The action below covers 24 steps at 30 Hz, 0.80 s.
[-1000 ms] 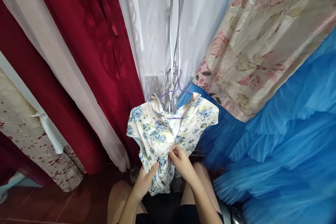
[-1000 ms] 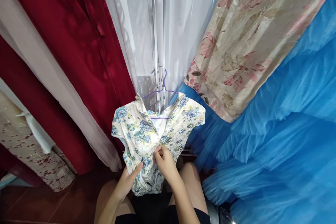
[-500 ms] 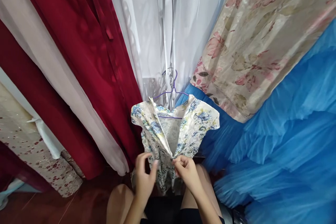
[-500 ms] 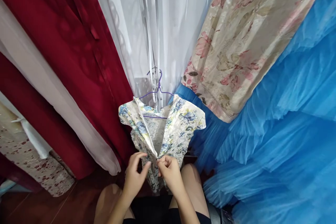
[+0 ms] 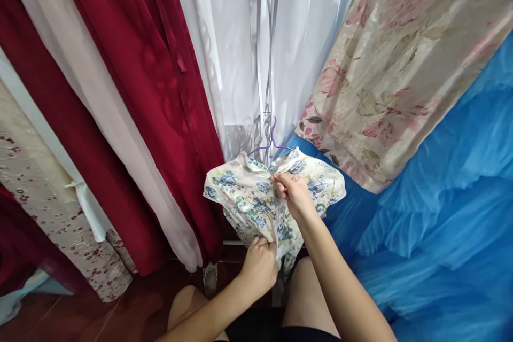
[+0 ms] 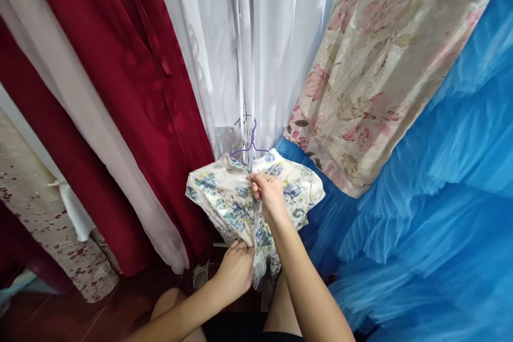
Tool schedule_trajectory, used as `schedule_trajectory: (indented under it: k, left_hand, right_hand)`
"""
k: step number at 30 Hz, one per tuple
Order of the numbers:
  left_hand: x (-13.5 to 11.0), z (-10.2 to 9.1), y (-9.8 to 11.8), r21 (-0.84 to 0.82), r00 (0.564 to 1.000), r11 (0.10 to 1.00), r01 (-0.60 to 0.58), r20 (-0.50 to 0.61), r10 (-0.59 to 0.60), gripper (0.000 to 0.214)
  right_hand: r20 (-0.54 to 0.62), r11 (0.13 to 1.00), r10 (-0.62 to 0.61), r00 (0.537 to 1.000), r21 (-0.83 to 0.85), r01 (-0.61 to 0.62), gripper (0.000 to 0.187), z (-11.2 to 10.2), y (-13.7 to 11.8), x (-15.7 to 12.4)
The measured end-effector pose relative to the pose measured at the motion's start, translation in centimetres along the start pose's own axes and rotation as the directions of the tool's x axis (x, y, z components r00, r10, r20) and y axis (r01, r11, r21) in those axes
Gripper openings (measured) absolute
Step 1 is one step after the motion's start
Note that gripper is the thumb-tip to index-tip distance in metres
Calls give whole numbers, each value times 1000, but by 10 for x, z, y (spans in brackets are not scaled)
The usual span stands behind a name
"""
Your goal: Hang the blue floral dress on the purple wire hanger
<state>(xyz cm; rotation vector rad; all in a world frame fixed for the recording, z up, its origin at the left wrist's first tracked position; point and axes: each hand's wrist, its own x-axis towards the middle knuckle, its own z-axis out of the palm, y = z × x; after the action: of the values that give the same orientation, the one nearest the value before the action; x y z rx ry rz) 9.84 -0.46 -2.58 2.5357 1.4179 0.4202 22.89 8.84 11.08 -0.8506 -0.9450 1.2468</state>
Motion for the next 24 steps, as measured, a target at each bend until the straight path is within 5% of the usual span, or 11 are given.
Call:
schedule_trajectory:
  k: [4, 6, 9, 11, 12, 15, 18, 21, 24]
  left_hand:
    - [10, 4, -1, -47, 994, 998, -36, 100, 40, 20]
    - [23, -12, -8, -147, 993, 987, -58, 95, 72, 10]
    - [50, -63, -17, -344, 985, 934, -95, -169, 38, 12]
    - [68, -104, -18, -464, 879, 869, -169, -470, -81, 25]
    - [76, -122, -17, -476, 844, 848, -231, -532, -69, 30]
    - [92, -157, -8, -375, 829, 859, -349, -551, 96, 22]
    - [97, -167, -2, -283, 772, 882, -378, -621, 132, 17]
    - [97, -174, -19, -403, 641, 833, -378, -764, -79, 15]
    - [102, -180, -67, -673, 498, 592, -442, -734, -462, 15]
  right_hand:
    - [-60, 995, -58, 997, 80, 63, 24, 14, -7, 0]
    - [-81, 993, -90, 993, 63, 96, 22, 12, -5, -7]
    - [-71, 990, -138, 988, -47, 135, 18, 5, -6, -19]
    - [-52, 977, -177, 983, -130, 169, 16, 2, -11, -23]
    - [-37, 969, -195, 980, -161, 187, 16, 1, -14, -24]
    - [-3, 946, -251, 968, -211, 245, 18, 1, -16, -21]
    - [-54, 929, -303, 951, -239, 283, 25, 2, 0, -15]
    - [-64, 918, -278, 959, -313, 245, 29, -3, 27, -16]
    - [-24, 915, -227, 974, -347, 205, 29, -9, 49, -27]
